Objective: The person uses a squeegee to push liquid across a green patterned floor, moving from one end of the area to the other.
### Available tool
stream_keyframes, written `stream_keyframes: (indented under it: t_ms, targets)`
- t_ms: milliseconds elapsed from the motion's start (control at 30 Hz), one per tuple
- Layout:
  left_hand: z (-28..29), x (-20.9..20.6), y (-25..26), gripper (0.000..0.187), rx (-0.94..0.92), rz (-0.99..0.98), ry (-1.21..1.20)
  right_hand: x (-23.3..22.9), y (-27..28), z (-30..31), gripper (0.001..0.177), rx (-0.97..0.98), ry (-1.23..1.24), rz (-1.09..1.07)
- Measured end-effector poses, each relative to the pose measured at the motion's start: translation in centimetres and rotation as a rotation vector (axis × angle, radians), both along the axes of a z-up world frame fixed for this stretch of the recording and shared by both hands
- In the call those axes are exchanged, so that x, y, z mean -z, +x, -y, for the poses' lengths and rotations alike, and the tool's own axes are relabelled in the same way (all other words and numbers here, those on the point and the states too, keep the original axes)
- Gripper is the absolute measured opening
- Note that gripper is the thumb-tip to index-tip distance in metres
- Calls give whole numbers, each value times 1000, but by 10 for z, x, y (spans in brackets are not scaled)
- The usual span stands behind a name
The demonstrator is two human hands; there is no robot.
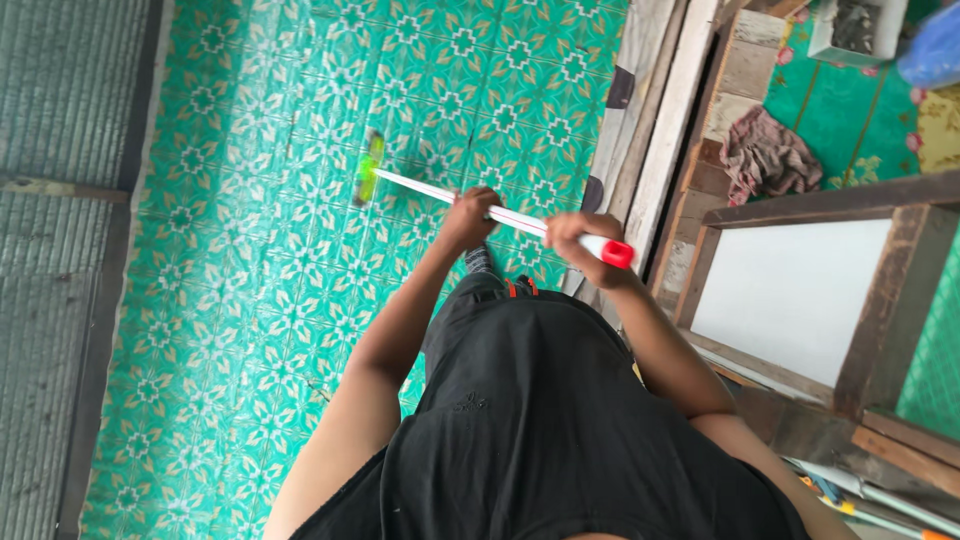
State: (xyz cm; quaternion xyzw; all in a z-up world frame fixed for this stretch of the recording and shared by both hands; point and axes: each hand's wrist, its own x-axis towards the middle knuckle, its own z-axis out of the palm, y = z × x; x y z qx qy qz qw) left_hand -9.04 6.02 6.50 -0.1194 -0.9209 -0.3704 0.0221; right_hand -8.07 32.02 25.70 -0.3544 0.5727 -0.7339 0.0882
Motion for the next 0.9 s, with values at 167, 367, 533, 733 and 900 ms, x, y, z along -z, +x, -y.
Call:
stream_keyframes:
  t_ms: [167,367,533,733,900]
  targets:
    - [59,42,-17,22,-235,161,-144,63,-31,53,19,-87,182,159]
    - [52,64,-39,13,-52,197,-58,77,-40,64,18,-13,214,4]
    - [-6,64,-63,25,80,300,244,40,-57,30,10,174,190,124]
    - [-86,25,-86,33,170,386,356,-37,-74,-2,19,286,389,122]
    - [-133,-9,-106,30,236,498,403,-75,-94,-19,24,297,453,108]
